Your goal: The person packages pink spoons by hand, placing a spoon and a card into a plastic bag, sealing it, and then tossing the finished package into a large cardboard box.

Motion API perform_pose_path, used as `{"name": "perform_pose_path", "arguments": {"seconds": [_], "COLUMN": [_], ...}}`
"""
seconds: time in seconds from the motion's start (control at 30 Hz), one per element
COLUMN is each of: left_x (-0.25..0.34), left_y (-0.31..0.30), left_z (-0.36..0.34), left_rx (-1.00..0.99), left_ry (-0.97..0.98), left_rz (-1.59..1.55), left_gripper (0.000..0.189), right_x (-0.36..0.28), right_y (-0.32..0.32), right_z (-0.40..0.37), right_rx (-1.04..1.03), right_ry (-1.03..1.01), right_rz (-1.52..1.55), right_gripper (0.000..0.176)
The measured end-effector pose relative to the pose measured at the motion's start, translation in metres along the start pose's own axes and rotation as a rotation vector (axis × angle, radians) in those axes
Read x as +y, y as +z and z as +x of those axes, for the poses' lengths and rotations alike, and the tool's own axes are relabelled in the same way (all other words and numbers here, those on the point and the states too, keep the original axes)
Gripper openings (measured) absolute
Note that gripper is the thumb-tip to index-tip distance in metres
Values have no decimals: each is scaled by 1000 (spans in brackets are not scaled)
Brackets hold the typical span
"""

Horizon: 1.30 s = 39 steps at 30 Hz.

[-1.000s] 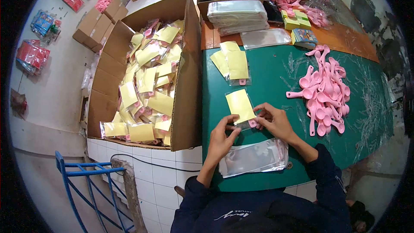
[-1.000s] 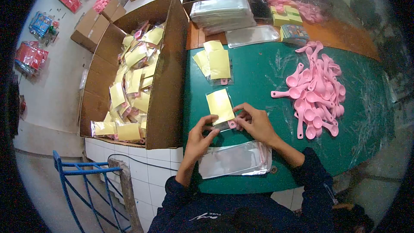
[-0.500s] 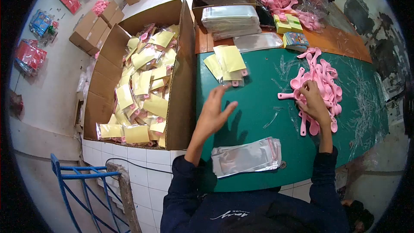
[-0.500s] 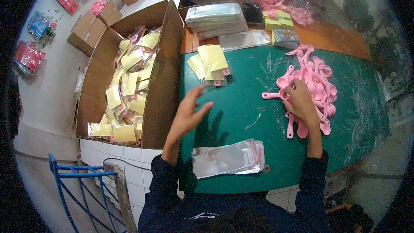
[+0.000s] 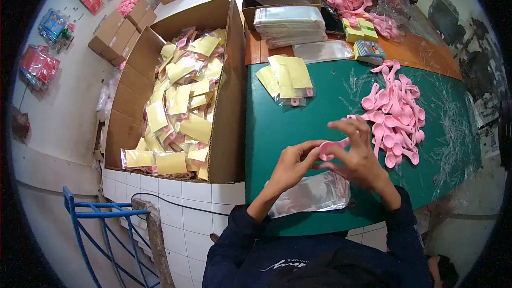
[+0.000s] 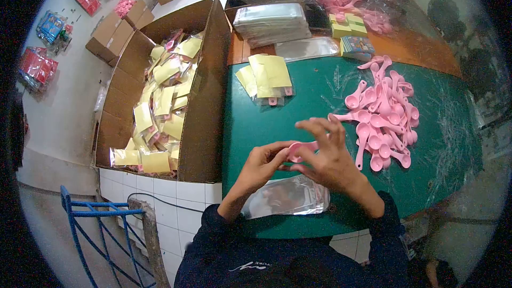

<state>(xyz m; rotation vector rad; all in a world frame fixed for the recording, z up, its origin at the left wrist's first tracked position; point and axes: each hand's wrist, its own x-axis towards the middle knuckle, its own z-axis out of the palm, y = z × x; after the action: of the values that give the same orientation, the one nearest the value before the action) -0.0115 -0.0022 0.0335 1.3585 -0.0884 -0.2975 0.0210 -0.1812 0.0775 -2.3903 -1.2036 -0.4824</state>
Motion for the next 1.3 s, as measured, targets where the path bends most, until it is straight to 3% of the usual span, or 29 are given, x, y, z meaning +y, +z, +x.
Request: {"name": "perform_pose_path", "arguments": {"seconds": [0.1, 0.23, 0.33, 0.43, 0.47, 0.53, 0.57, 0.8, 0.9, 1.03, 1.2, 1.3], "left_x": [-3, 4, -3, -3, -5, -17, -23, -19, -18, -9, -6, -5], "left_y": [-9, -17, -13, -8, -7, -4, -3, -7, -11, -21, -33, -32], "left_z": [-9, -13, -14, -14, -15, -20, -19, -15, -16, -19, -20, -19], "left_rx": [99, 124, 158, 141, 52, -130, -120, -83, -63, -29, -15, 46], "left_ry": [8, 25, 105, 170, 155, 119, 213, 65, 69, -35, -166, -115], "left_rz": [132, 99, 219, 561, 692, 945, 1026, 758, 654, 305, -118, 0], "left_gripper": [27, 28, 27, 25, 24, 22, 22, 17, 13, 11, 14, 17], "right_x": [13, 41, 46, 47, 49, 51, 51, 28, 27, 37, 25, 13], "right_y": [-9, -6, -3, -5, -2, 1, 0, -6, -4, -5, 1, 5], "right_z": [4, -11, -19, -18, -19, -22, -22, -9, -13, -17, -13, -11], "right_rx": [17, -109, 21, 146, 208, 206, 183, 200, -11, -262, 154, 349], "right_ry": [213, 599, 702, 638, 613, 627, 657, 680, 636, 487, 658, 631], "right_rz": [235, 796, 966, 740, 703, 734, 782, 893, 873, 554, 750, 845], "right_gripper": [35, 27, 20, 13, 12, 11, 11, 12, 13, 20, 18, 18]}}
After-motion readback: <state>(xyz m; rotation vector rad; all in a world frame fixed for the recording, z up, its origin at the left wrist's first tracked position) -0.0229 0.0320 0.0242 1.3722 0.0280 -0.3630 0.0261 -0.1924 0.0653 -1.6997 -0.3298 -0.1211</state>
